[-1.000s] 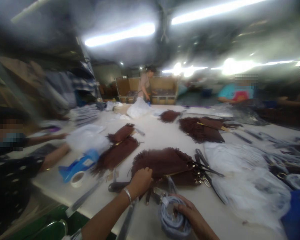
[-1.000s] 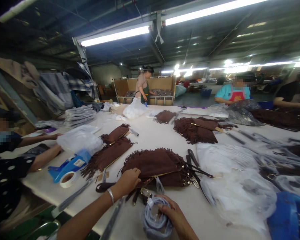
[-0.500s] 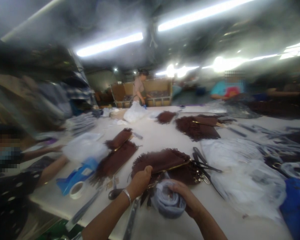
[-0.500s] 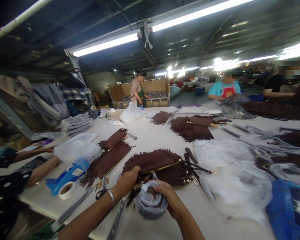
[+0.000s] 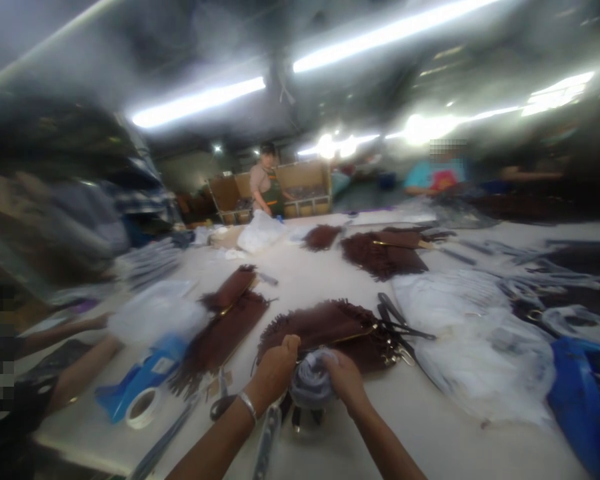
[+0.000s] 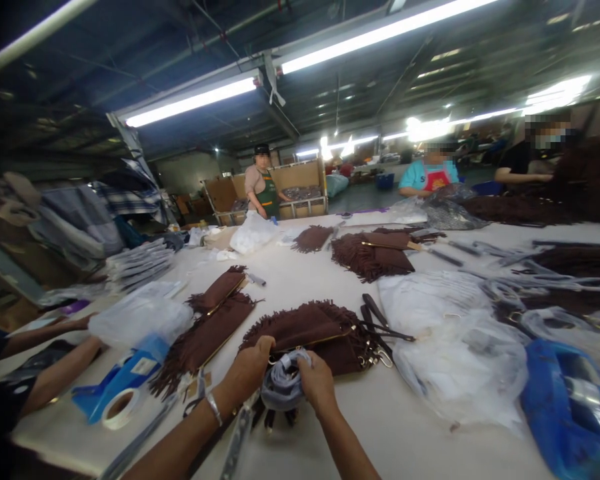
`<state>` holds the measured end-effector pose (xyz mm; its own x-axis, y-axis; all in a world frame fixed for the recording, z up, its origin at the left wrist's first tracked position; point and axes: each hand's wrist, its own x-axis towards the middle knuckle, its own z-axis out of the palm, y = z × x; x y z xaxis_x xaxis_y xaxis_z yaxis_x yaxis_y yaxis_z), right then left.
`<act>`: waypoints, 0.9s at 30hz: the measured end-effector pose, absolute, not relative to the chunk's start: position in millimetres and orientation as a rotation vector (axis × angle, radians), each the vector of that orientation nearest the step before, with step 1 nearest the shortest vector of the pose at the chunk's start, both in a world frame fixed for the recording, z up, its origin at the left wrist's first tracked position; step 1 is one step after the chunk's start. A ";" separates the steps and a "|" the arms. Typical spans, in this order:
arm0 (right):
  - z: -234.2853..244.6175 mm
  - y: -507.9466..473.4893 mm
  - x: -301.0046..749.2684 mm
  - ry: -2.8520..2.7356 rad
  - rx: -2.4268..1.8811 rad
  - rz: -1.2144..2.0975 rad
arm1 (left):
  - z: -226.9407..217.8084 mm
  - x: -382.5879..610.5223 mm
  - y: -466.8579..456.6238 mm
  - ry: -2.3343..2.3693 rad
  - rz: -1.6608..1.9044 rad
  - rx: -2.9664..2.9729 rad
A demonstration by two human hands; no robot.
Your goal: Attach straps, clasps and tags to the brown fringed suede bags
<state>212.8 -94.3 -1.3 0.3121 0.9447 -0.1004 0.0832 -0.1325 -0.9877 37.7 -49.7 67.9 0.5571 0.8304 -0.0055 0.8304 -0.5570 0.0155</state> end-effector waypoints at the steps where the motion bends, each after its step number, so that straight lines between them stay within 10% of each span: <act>1: -0.7 -93.7 212.6 -0.993 -1.509 1.010 | 72.4 37.6 -49.9 1.455 -0.006 2.759; 12: 34.9 -96.6 227.6 -1.158 -1.231 1.286 | 82.9 28.3 -42.2 1.476 0.252 2.574; 27: 5.4 -106.7 225.5 -1.168 -1.252 1.332 | 53.5 52.9 -47.1 1.324 -0.354 2.827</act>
